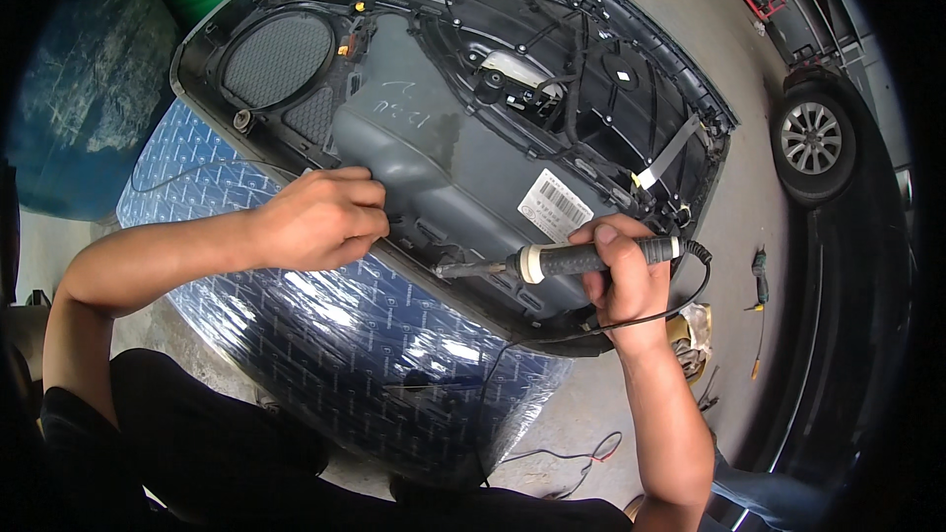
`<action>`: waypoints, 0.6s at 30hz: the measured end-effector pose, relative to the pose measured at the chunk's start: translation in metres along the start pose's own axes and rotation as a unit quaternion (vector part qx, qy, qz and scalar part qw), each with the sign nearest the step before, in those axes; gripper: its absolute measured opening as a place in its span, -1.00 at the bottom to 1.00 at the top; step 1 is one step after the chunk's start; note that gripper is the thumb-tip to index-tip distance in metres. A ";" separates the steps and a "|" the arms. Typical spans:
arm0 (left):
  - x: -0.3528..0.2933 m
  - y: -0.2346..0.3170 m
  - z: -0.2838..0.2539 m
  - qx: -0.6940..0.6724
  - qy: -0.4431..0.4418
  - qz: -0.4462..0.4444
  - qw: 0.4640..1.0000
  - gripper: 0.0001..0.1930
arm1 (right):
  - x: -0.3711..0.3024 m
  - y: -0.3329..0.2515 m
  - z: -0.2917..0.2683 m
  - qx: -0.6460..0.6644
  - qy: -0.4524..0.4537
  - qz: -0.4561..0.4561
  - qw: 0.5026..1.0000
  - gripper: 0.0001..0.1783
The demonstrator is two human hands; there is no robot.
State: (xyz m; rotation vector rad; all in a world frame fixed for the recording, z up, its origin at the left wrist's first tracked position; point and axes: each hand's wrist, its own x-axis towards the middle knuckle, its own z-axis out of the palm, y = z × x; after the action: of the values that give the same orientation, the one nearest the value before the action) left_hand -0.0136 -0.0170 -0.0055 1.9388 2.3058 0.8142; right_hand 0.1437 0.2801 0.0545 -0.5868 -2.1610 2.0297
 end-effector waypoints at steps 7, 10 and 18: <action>0.000 0.000 0.000 0.002 -0.003 0.000 1.000 -0.89 | 0.002 -0.003 0.003 0.021 0.007 0.044 0.999 -0.58; -0.001 0.000 0.001 0.006 0.001 0.000 1.000 -0.88 | 0.001 -0.005 0.006 0.019 0.018 0.054 0.998 -0.57; -0.001 -0.002 0.005 0.005 0.011 0.001 1.000 -0.88 | 0.001 -0.007 0.008 0.032 0.041 0.078 0.996 -0.57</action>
State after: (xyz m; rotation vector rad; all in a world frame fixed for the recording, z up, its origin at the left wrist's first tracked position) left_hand -0.0133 -0.0165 -0.0104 1.9470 2.3241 0.8318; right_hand 0.1389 0.2731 0.0603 -0.8397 -2.0560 2.1017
